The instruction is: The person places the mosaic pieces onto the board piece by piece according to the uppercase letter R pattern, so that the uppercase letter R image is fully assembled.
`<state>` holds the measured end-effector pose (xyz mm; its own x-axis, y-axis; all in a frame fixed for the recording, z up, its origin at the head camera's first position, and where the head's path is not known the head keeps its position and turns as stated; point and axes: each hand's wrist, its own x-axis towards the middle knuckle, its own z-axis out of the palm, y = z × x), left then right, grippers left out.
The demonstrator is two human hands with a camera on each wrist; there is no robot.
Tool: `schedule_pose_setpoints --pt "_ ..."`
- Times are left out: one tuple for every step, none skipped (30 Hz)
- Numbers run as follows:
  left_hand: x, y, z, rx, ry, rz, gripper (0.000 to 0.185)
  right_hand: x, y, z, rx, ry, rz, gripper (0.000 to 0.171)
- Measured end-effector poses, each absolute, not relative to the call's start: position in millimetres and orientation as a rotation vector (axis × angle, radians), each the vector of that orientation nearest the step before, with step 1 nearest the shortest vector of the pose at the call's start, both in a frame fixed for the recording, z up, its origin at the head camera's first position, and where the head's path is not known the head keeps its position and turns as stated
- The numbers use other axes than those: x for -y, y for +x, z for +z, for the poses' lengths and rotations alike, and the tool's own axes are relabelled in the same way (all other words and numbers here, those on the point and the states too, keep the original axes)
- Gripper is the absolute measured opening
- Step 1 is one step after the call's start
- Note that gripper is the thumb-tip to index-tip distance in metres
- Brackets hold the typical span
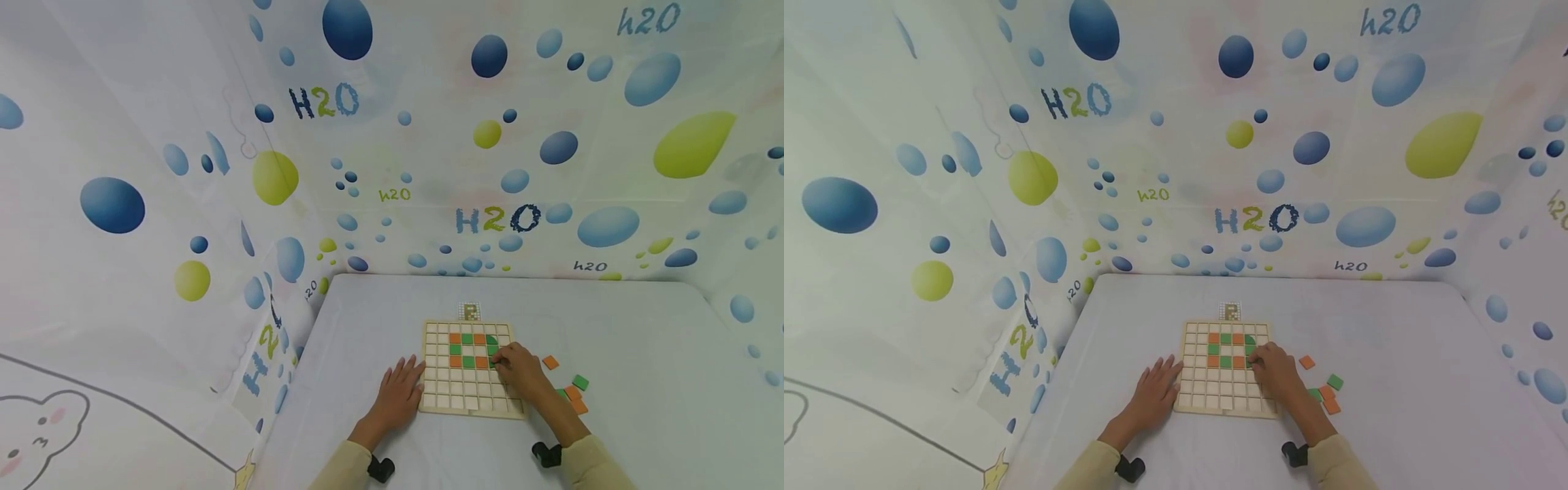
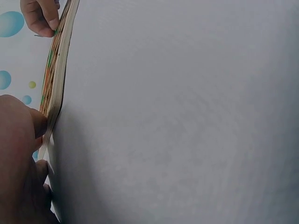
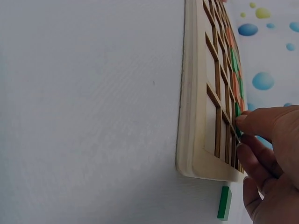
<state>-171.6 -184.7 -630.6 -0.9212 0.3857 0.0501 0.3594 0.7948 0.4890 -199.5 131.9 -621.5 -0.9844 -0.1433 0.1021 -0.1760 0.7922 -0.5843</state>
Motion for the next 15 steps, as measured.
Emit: schedule_pose_setpoints --pt "184.5 -171.6 -630.1 -2.929 0.611 0.782 0.048 -131.8 -199.5 -621.8 2.919 0.258 0.957 0.008" --pt "184.3 -171.7 -629.3 -2.926 0.607 0.777 0.048 -131.8 -199.4 -622.2 2.915 0.255 0.952 0.008" --pt "184.1 -172.0 -628.5 -2.921 0.603 0.775 0.048 -132.0 -199.1 -622.5 2.908 0.253 0.947 0.008" --pt "183.9 -172.4 -627.6 -2.916 0.596 0.762 0.048 -131.9 -198.2 -622.2 2.902 0.251 0.945 0.008" --pt "183.9 -172.7 -626.7 -2.909 0.59 0.753 0.048 -132.0 -197.2 -621.9 2.896 0.248 0.944 0.007" --pt "183.8 -173.0 -625.8 -2.902 0.578 0.738 0.049 -132.2 -196.0 -621.4 2.889 0.243 0.95 0.007" --pt "183.7 -173.2 -625.1 -2.896 0.572 0.724 0.049 -132.7 -194.8 -620.9 2.88 0.237 0.963 0.007" --pt "183.5 -173.4 -624.7 -2.891 0.565 0.714 0.049 -133.5 -193.6 -620.5 2.871 0.23 0.973 0.007" --pt "183.2 -173.5 -624.2 -2.889 0.563 0.708 0.049 -134.6 -192.3 -619.7 2.86 0.218 0.986 0.007" --pt "182.9 -173.5 -623.7 -2.888 0.561 0.702 0.049 -135.7 -191.2 -618.8 2.847 0.202 1.004 0.006" --pt "182.6 -173.5 -623.4 -2.885 0.556 0.699 0.049 -137.4 -190.4 -618.2 2.835 0.186 1.014 0.006" --pt "182.3 -173.5 -623.1 -2.886 0.556 0.699 0.049 -139.2 -189.5 -617.2 2.824 0.168 1.021 0.006" --pt "182.1 -173.4 -622.7 -2.885 0.556 0.699 0.049 -141.3 -188.8 -616.6 2.816 0.152 1.018 0.006" --pt "181.8 -173.3 -622.3 -2.886 0.556 0.7 0.049 -143.8 -188.3 -616.3 2.816 0.127 1.004 0.008" --pt "181.7 -173.4 -622.0 -2.886 0.555 0.698 0.049 -146.7 -187.9 -616.1 2.815 0.1 0.989 0.01"
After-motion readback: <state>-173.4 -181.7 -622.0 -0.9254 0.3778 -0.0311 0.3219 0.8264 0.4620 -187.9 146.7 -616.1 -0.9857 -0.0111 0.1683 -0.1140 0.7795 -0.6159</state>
